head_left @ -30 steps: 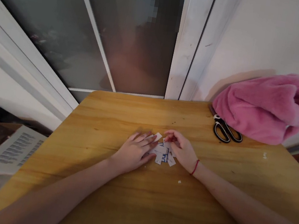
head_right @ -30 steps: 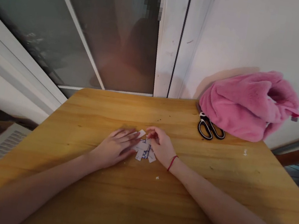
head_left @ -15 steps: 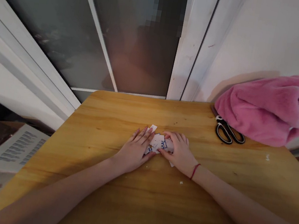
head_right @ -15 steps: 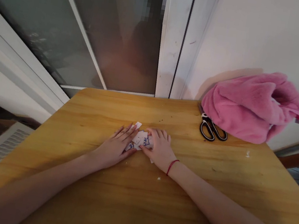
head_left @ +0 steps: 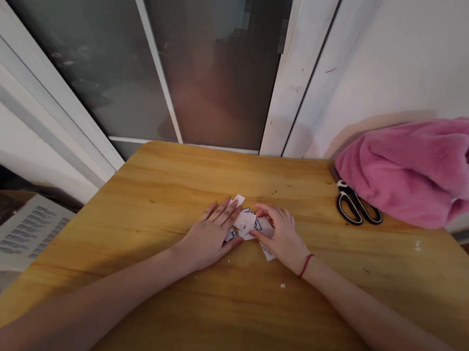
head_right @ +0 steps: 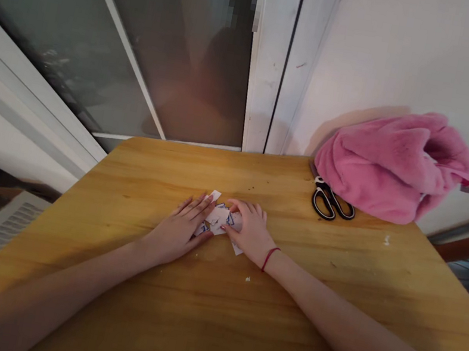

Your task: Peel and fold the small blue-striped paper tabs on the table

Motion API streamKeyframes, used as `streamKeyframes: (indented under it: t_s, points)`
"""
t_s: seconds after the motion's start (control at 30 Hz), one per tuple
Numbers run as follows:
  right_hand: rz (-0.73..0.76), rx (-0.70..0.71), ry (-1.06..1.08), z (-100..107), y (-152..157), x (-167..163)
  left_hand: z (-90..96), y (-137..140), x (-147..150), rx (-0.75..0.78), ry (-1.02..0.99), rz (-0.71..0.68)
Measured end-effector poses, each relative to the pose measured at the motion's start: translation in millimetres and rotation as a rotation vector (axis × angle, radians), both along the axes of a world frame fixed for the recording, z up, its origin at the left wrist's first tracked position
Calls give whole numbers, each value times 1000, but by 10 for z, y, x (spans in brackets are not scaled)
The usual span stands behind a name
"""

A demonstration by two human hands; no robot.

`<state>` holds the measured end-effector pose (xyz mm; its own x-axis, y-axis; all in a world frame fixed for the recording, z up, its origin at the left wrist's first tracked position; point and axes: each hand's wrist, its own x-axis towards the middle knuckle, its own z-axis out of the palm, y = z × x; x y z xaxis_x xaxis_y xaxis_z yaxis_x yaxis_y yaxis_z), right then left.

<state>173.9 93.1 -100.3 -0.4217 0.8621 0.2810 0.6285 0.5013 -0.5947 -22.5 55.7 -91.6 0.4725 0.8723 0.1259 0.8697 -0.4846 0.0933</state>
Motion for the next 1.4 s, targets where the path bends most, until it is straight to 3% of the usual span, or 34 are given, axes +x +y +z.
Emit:
streamKeyframes:
  t_s: [0.67,0.97,1.17,1.4]
  points:
    - [-30,-64,45,45,-15,-10,31,-12,14,24,-17,33]
    - [-31,-55,29,58,-25,-21,-47,-4,-13,96,-60,110]
    - [-49,-62,-4,40,-15,-30,72,-35,35,58,-31,-115]
    - [-68,-98,131,63,-19,-22,94,-36,28,-16,-101,-106]
